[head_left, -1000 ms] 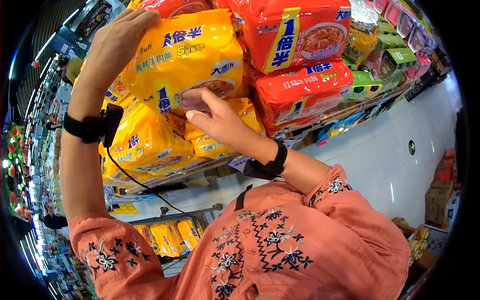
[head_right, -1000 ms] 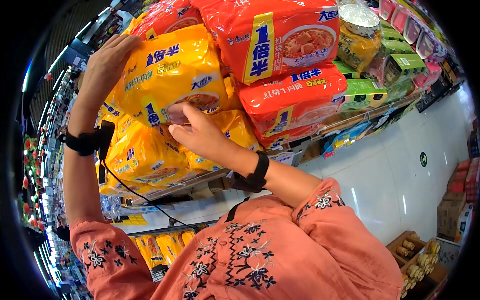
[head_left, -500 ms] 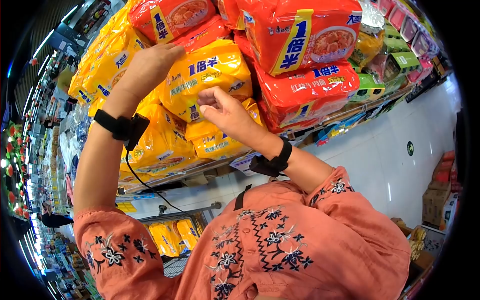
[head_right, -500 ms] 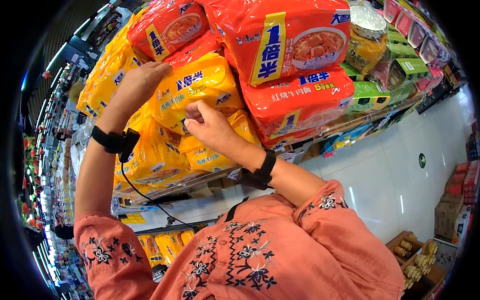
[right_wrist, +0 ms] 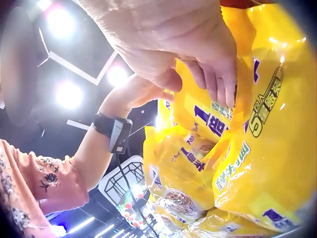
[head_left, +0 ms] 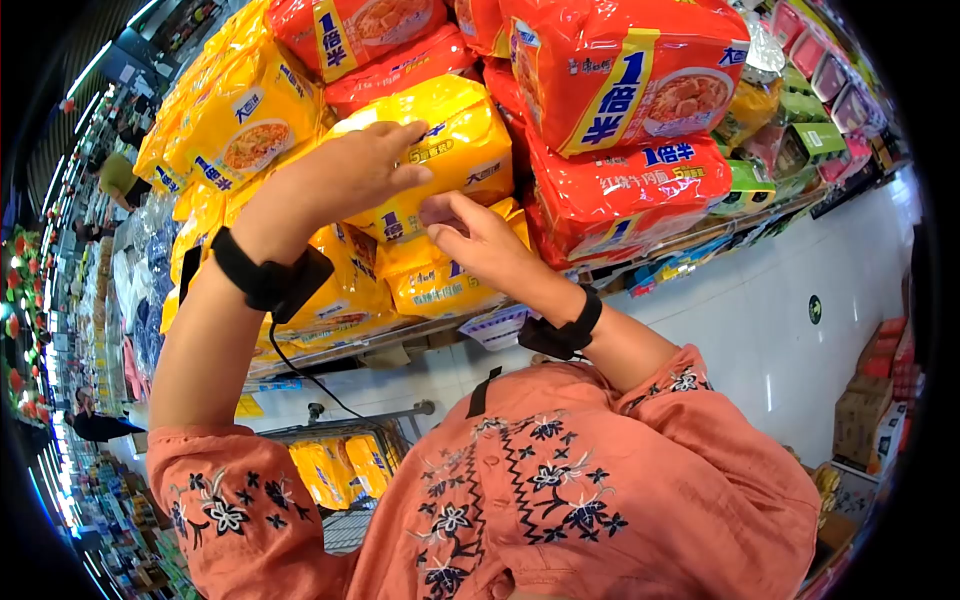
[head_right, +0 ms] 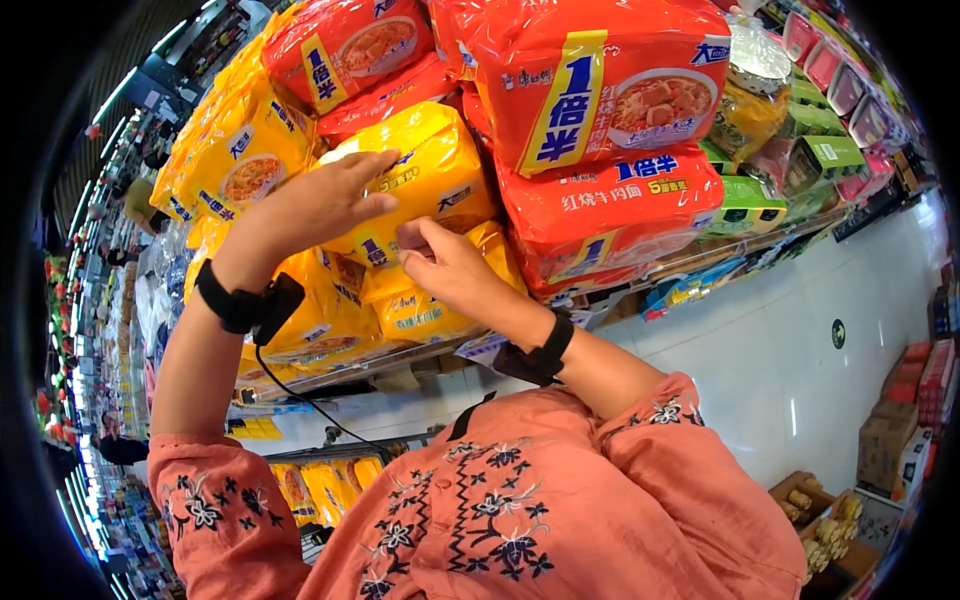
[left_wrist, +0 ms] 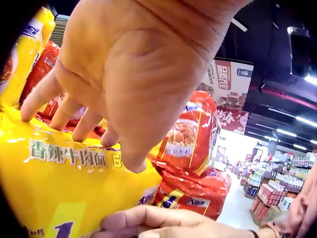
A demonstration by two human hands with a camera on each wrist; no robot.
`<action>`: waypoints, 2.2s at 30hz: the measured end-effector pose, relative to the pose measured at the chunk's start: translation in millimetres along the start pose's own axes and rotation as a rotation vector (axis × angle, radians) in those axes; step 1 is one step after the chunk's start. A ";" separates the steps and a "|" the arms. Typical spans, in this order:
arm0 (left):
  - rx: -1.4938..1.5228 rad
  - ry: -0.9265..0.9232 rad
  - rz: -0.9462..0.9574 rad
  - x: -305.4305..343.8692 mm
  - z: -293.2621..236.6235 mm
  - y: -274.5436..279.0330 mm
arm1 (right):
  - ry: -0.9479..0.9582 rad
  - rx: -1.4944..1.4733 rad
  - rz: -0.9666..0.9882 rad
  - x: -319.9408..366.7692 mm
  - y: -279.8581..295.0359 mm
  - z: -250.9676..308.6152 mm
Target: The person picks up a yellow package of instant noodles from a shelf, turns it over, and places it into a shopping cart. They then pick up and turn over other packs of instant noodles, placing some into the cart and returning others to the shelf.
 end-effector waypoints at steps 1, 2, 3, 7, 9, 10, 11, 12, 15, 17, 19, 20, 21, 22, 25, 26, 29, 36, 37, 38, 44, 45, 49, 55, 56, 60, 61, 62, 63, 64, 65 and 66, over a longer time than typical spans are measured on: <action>-0.013 0.011 0.017 3.0 -2.9 -7.9 | 0.005 0.001 0.005 3.4 -0.1 2.4; -0.075 0.002 -0.029 7.6 -7.3 -9.8 | 0.002 0.023 0.030 7.6 0.3 4.8; -0.055 -0.002 -0.013 7.6 -6.7 -10.2 | 0.002 0.047 0.056 11.0 2.4 8.5; 0.039 0.009 -0.026 3.8 8.6 2.8 | -0.006 0.126 0.030 26.9 22.9 30.2; 0.047 0.043 -0.124 17.7 8.3 17.8 | 0.062 0.262 0.060 31.3 32.2 37.4; 0.061 0.021 -0.136 22.1 7.1 19.3 | 0.105 0.313 0.064 33.6 34.1 38.7; 0.067 0.014 -0.098 23.6 3.6 14.6 | 0.152 0.364 0.068 34.9 35.1 41.2; 0.072 0.007 -0.063 24.7 -0.7 9.7 | 0.136 0.362 0.089 36.2 32.5 46.0; 0.008 -0.011 -0.052 24.8 -1.9 -9.8 | 0.201 0.512 0.152 40.8 26.3 36.6; -0.021 0.007 -0.101 26.3 -7.7 -14.3 | 0.188 0.586 0.237 43.2 23.9 25.6; -0.004 0.026 -0.090 28.7 -13.8 -12.1 | 0.188 0.626 0.279 46.6 23.6 18.4; -0.002 0.029 -0.093 28.4 -13.9 -12.3 | 0.201 0.628 0.278 46.8 23.3 16.8; -0.005 0.030 -0.100 27.4 -12.3 -11.3 | 0.219 0.632 0.274 45.5 23.2 16.2; -0.012 0.018 -0.128 26.4 -10.5 -13.0 | 0.226 0.614 0.267 43.7 23.4 16.7; -0.011 0.027 -0.164 28.1 -10.3 -13.5 | 0.214 0.587 0.260 42.1 26.2 17.3; -0.034 0.050 -0.153 29.4 -12.4 -12.7 | 0.216 0.582 0.248 42.0 26.6 16.5; -0.038 0.049 -0.159 25.7 -9.4 -16.3 | 0.198 0.577 0.239 40.2 26.8 11.4; -0.104 0.072 -0.266 25.3 -14.5 -13.0 | 0.264 0.481 0.192 46.6 28.8 22.5; -0.105 0.070 -0.281 25.1 -14.3 -12.8 | 0.261 0.490 0.205 48.4 29.4 26.6; -0.097 0.028 -0.353 25.8 -15.2 -11.4 | 0.253 0.496 0.218 50.8 30.8 31.7; -0.300 -0.049 -0.498 12.3 -13.9 -18.5 | 0.325 0.583 0.229 66.2 29.1 27.0; -0.325 -0.054 -0.494 11.3 -14.6 -18.1 | 0.328 0.593 0.233 66.9 29.2 23.1; -0.340 -0.054 -0.496 10.8 -18.5 -16.7 | 0.330 0.629 0.257 71.3 28.4 9.4; -0.311 -0.046 -0.527 6.2 -15.7 -4.1 | 0.338 0.610 0.249 62.6 29.6 1.1; -0.320 -0.057 -0.536 4.3 -15.0 -4.3 | 0.340 0.605 0.243 61.4 30.2 0.0; -0.258 -0.041 -0.572 1.3 -18.0 -8.8 | 0.323 0.573 0.256 58.3 30.7 -3.1; -0.245 -0.053 -0.582 3.4 -21.0 -7.5 | 0.324 0.568 0.254 57.5 31.2 -3.3; -0.235 -0.066 -0.596 5.0 -23.7 -5.4 | 0.330 0.564 0.251 58.8 30.9 -3.0; -0.233 -0.070 -0.613 5.0 -24.6 -3.5 | 0.342 0.563 0.248 58.3 31.1 -2.2; -0.236 -0.058 -0.618 3.3 -24.3 -4.4 | 0.346 0.571 0.252 57.6 30.4 -1.4; -0.241 -0.046 -0.624 1.0 -24.0 -6.1 | 0.306 0.574 0.270 56.8 30.8 -1.0; -0.246 -0.044 -0.611 -0.8 -25.0 -8.9 | 0.307 0.559 0.263 55.7 30.7 1.5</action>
Point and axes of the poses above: each hand's wrist, its own x-axis away from the middle knuckle, its own y-axis out of the back of the hand, z = x × y, the point moved 6 cm from there along -x, towards the middle knuckle, and after that the axes turned 12 degrees about y, right-handed, at the moved point
